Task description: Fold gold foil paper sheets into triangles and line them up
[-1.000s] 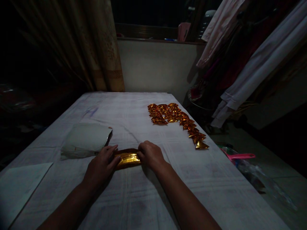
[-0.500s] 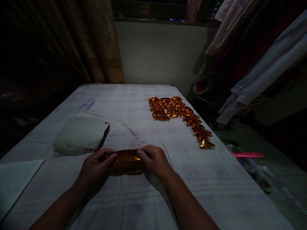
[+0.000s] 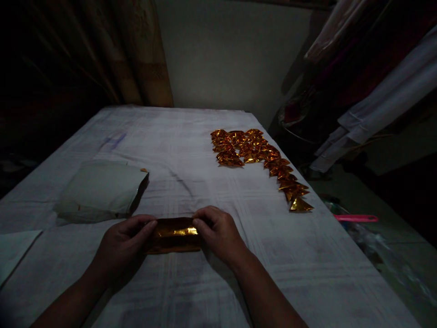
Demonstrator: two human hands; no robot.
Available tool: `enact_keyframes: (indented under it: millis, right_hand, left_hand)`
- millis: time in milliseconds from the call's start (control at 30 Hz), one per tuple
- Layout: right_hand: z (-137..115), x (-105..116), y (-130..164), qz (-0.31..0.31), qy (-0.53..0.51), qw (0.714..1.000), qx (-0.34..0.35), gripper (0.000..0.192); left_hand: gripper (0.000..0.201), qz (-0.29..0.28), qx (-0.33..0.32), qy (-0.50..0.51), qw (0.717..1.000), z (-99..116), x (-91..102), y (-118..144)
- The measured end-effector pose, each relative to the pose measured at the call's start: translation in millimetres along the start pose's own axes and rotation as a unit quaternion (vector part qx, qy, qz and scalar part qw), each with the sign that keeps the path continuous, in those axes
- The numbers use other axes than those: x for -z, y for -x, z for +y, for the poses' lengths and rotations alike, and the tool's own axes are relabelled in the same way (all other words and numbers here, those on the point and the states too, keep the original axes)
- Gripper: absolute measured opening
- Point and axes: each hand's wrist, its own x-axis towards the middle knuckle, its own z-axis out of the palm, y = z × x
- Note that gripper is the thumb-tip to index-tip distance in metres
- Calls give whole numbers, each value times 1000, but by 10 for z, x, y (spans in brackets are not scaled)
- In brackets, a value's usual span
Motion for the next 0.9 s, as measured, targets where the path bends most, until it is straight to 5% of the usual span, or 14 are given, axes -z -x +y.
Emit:
enact_keyframes:
  millis: [233,367,600,900]
  right_hand:
    - [5,-16,6,12,3,1000,-1,14]
    - [29,-70,21,39,62,997,24,14]
    - [103,-161,-20,48,247,965,78,15]
    - [74,-180,-86,29,287,957,23,11]
  left_hand:
    - [30,0,7,-7,1000,11,2,-11]
    - [30,5,-45,-88,995,-13,-4,-14]
    - [34,25,-184,-319,930,-19,-12,-14]
    - [22,1,-257,-369,893,-24,-2,-71]
